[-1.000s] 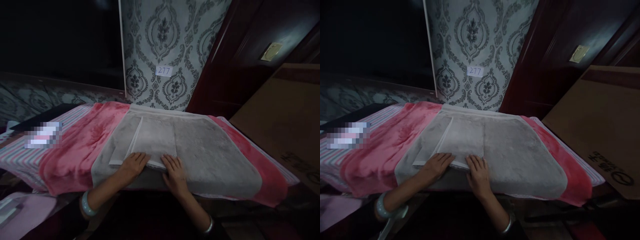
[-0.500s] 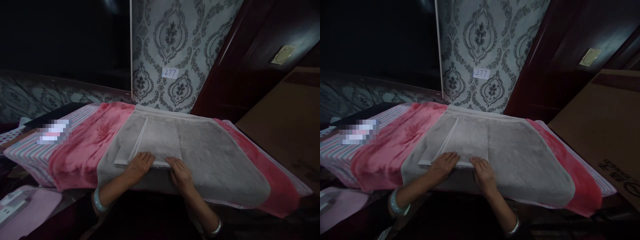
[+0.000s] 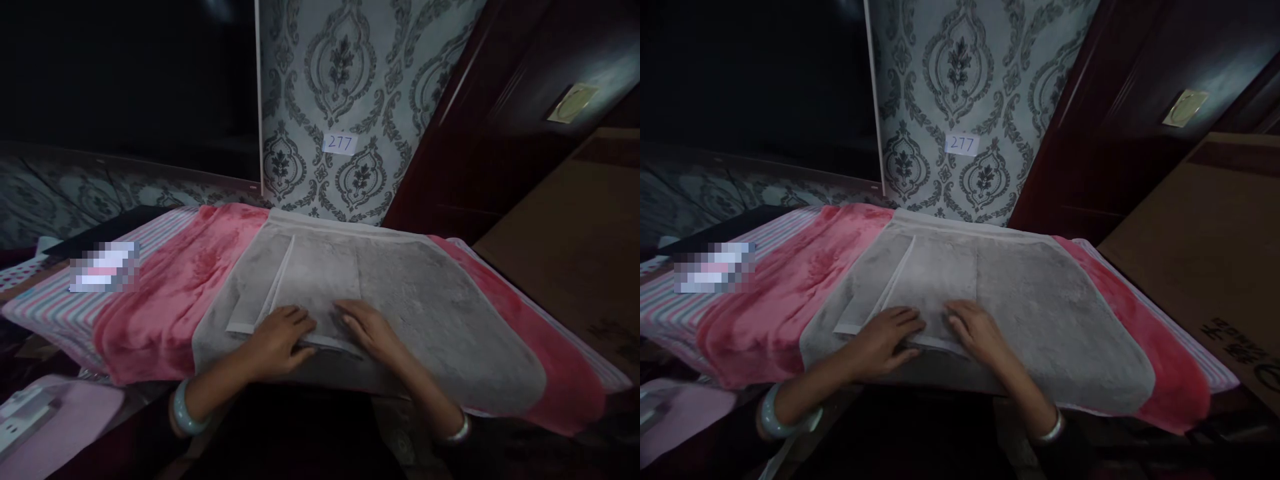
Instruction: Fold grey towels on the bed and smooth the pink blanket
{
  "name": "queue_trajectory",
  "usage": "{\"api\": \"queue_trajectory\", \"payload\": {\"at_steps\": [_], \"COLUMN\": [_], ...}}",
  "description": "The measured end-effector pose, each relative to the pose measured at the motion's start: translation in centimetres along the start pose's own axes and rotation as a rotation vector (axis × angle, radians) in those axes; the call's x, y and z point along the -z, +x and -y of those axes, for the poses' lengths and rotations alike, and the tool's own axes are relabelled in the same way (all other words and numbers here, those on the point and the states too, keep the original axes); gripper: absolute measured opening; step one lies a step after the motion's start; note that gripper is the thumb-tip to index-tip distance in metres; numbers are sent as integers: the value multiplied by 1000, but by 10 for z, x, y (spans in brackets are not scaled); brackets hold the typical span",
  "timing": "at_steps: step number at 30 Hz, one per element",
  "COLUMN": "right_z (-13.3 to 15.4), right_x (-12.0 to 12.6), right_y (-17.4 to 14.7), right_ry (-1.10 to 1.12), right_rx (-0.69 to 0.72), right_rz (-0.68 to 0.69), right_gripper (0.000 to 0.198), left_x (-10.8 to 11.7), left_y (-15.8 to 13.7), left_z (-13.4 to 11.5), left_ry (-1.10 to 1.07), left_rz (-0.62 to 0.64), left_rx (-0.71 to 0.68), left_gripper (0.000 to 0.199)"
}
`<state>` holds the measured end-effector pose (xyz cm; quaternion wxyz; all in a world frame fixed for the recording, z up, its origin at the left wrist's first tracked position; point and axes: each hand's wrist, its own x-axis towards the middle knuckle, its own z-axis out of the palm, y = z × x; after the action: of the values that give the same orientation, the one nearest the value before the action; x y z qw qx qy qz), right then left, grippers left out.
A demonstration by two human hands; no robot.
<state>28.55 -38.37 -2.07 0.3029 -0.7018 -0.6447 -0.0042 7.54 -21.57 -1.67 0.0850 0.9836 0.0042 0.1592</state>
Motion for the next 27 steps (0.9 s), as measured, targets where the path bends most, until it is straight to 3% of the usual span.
{"api": "queue_trajectory", "payload": {"at_steps": [4,8,12,15,21,27], "right_z": [-30,-45,-54,-67,-91,-101], "right_x": [-8,-30,-51,-63,-76,-81], "right_y": [73,153,206,226,251,263], "right_ry": [-124,-216,-285,-308,-315,-287], "right_rx": [-6,10,15,9,-52,-92], "right_rz": [74,228,394,456,454,455], "right_gripper": [55,61,62,63,67,66], "left_x": [18,-1,-21,-23,-18,-41], "left_y": [13,13,5,3,2,-15], "left_z": [15,25,25,23,20,16], "left_ry": [-44,-36,-30,-47,-57,-3], "left_rz": [-26,6,83,77,112,34], "left_rx": [73,83,125,136,152,170], "left_gripper": [47,66,75,78,81,92]}}
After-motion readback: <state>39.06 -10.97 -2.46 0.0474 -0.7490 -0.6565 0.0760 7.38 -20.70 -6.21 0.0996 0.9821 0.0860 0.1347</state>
